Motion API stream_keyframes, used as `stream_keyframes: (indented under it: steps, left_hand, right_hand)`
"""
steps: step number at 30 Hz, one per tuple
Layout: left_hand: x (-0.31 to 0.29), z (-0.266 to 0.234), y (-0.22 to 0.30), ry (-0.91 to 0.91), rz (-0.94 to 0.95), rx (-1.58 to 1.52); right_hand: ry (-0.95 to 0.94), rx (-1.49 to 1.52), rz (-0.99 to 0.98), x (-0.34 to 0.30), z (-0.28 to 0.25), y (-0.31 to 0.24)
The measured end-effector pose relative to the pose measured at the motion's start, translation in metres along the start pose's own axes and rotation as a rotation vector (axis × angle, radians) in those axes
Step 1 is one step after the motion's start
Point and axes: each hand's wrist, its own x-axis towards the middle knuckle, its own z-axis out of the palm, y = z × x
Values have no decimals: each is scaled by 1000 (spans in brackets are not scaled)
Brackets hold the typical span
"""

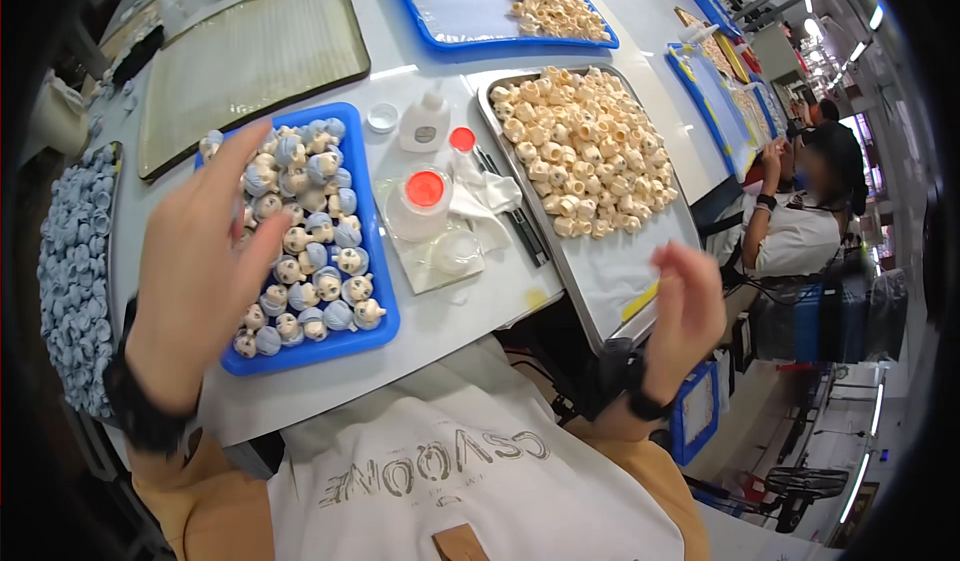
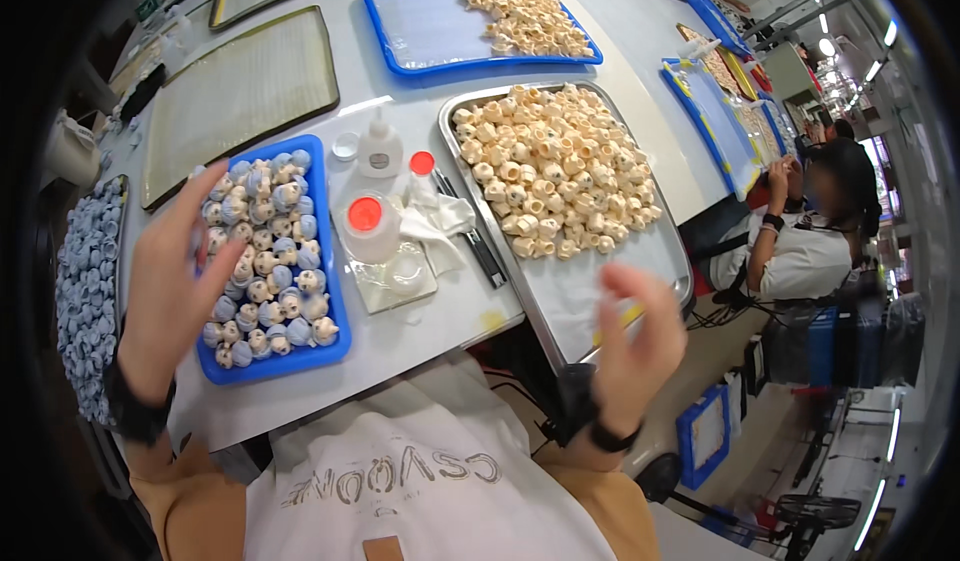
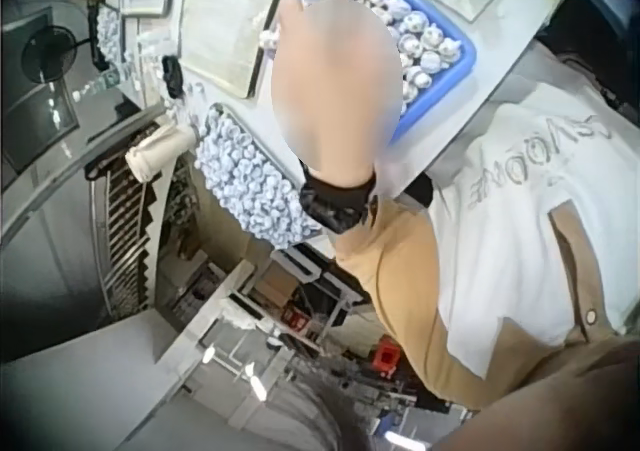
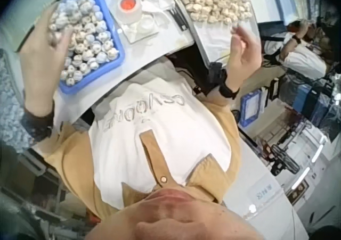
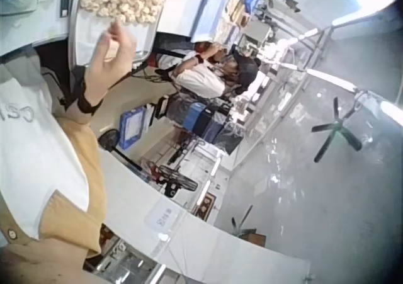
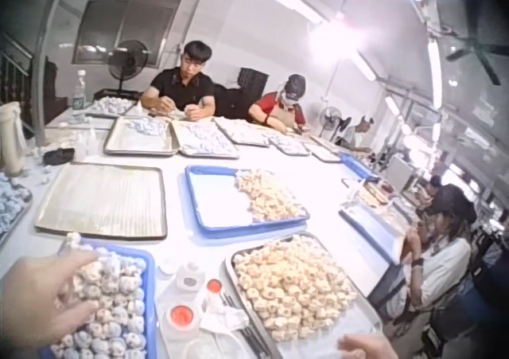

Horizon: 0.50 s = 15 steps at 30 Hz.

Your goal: The person assembles small figurines by picking up a blue cap and a beige head, applying glue from a bottle, and joining them. The completed figures are placed into a blue tray. The process is repeated continuously with multiple units.

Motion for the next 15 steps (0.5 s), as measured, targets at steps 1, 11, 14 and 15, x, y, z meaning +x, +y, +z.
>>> stream_keyframes:
  steps: [1,11,14,15]
  left_hand:
    - [-15,-2,11,-19,91,-165]
    - [-118,15,17,-686,-466,-1419]
    - [-119,23,-1,-815,-303,-1445]
    - [-117,26,-7,-808,-217,-1461]
  right_hand:
    - [-38,-58,177,9,-12,24]
    - [-568,-448,81,47,6,94]
    - [-574,-484,95,40,-1,99]
    - [-587,-508,94,40,-6,96]
